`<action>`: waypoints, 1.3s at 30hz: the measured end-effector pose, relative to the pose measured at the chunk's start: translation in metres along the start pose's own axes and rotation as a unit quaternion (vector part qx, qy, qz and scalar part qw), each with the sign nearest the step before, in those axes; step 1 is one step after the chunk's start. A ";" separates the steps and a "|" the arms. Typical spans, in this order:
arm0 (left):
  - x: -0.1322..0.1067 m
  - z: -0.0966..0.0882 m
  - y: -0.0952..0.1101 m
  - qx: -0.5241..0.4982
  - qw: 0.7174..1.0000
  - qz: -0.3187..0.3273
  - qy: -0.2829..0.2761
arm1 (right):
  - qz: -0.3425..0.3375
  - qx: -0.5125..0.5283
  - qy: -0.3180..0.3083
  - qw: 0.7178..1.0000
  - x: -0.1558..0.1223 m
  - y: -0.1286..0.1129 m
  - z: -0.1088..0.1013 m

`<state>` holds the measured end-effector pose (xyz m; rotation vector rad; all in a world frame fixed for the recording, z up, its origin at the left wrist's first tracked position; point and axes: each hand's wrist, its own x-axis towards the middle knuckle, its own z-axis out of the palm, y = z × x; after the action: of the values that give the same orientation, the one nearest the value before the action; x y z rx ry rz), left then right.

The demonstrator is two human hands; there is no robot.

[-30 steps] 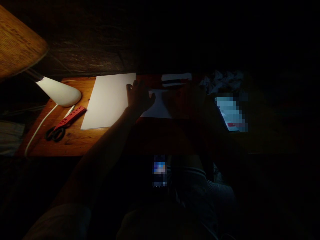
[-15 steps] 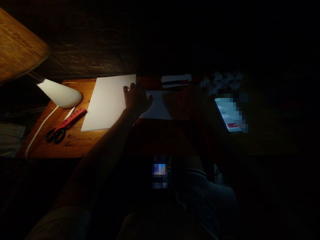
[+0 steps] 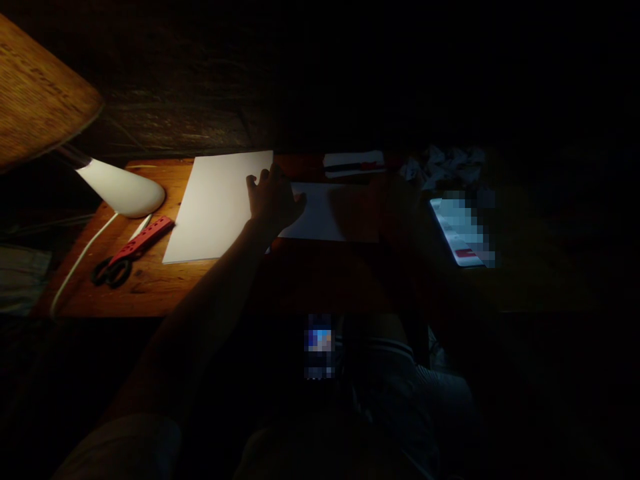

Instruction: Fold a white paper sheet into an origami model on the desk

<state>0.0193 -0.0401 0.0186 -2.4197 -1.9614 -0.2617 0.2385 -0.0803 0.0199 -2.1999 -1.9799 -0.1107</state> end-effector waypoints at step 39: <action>0.000 0.006 0.006 -0.043 0.996 0.080 -0.011 | -0.056 0.064 0.029 0.996 0.003 0.010 0.011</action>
<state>0.0259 -0.0404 0.0130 -2.6250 -1.7867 -0.3234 0.2479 -0.0767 0.0087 -1.9867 -2.0193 -0.0603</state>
